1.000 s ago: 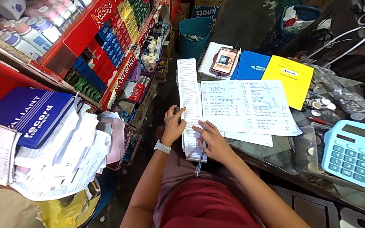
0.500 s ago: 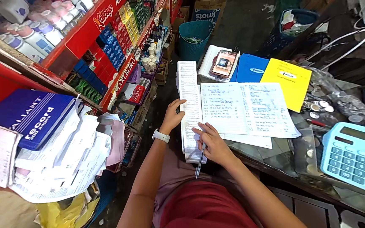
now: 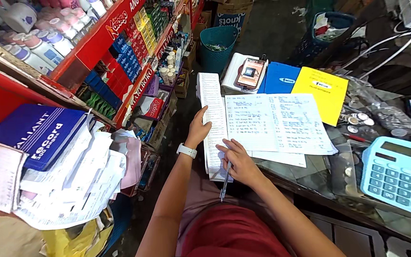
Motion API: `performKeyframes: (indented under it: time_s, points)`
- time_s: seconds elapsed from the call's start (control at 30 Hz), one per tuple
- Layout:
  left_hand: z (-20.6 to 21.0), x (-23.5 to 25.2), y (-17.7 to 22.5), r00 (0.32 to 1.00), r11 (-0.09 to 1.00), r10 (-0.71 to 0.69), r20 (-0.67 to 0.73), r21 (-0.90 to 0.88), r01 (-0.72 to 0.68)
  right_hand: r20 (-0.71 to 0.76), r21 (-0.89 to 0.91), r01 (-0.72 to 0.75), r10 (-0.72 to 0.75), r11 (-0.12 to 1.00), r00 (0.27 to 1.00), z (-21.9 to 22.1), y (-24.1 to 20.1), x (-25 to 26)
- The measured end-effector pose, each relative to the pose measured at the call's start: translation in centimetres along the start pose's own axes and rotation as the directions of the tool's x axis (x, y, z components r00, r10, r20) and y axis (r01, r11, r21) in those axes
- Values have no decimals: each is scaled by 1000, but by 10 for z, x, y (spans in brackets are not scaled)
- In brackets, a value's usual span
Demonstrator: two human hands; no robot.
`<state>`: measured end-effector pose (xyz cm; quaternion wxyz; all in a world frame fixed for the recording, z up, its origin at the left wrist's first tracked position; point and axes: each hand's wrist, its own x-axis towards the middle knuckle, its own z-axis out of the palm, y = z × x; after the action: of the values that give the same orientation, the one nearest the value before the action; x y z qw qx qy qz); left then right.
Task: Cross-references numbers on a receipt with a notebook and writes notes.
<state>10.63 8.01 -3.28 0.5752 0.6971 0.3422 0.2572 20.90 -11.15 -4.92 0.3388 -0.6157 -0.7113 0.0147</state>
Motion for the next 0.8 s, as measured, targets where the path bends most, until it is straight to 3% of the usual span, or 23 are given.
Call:
performKeyframes:
  time_s: [0.1,0.2,0.33,0.47,0.63,0.7,0.8]
  points:
    - [0,1,-3,1000,998,-28,9,-57,28,-5,40,-31,31,999,999,-2,-1,1]
    - [0,3,-3,999,998,-33,16,-58,34,-121,272,-58,94,961,988,-18,-11,4]
    - [1,2,-3,1000,996,-13,21,-87,14,-282,502,180,-36,846,959,-87,-60,10]
    - [0,2,-2,1000,996,-15,24,-93,17,-260,482,318,-213,816,942,-124,-97,6]
    - [0,2,-4,1000,994,-13,12,-109,14,-259,424,366,-276,829,926,-126,-108,-2]
    - [0,3,-4,1000,995,0,8,-101,1,-223,342,272,-204,900,953,-121,-100,2]
    - [0,2,-3,1000,999,23,2,-29,-23,-177,144,-95,120,985,977,-107,-42,12]
